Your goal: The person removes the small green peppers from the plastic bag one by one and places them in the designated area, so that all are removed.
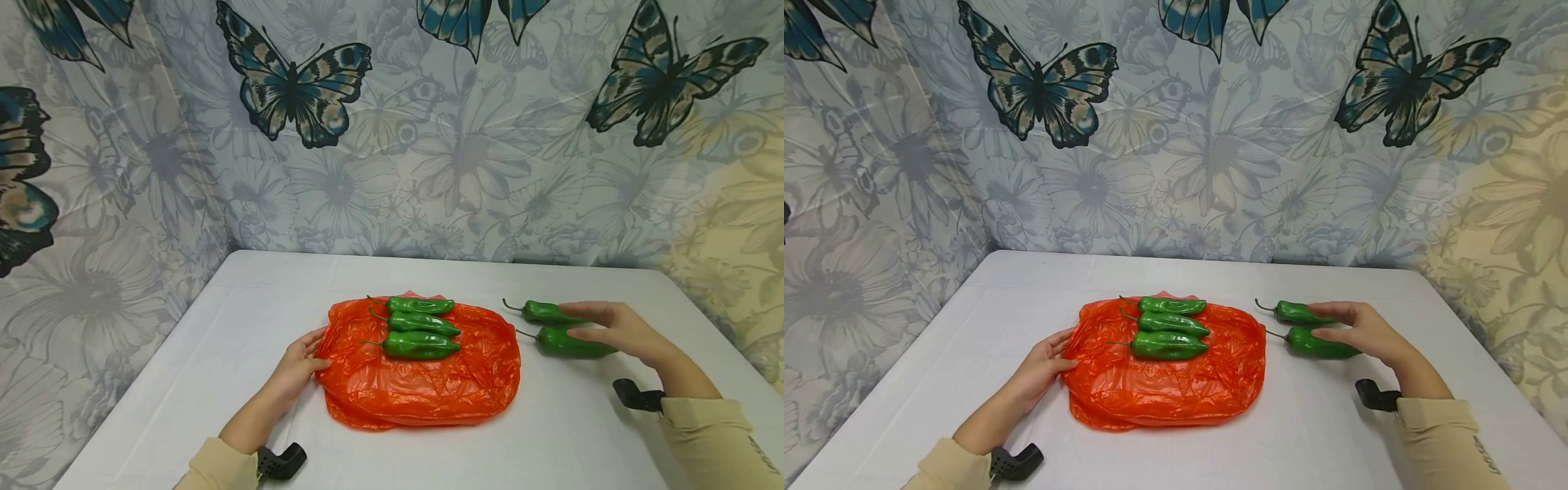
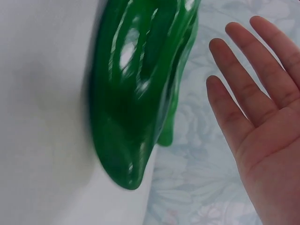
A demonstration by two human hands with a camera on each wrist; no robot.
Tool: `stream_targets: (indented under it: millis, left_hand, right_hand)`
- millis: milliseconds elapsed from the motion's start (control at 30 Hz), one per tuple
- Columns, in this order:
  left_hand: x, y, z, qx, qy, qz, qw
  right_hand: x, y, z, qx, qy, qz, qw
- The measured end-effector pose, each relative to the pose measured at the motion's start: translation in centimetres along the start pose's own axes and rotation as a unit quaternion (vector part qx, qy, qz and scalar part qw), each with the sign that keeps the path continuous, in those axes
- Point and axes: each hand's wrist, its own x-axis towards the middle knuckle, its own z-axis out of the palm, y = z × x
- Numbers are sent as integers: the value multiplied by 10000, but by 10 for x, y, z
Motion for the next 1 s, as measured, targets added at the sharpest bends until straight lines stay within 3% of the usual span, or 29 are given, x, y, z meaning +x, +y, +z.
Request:
stream_targets:
  millis: [533, 1000]
  left_hand:
    - [-1, 1, 0, -2, 43, -35, 10000]
    - [0, 0, 1, 7, 53, -40, 10000]
  right_hand:
    - [6, -13, 2, -6, 45, -169, 9998]
    - [24, -26, 20, 297, 10, -371, 9989]
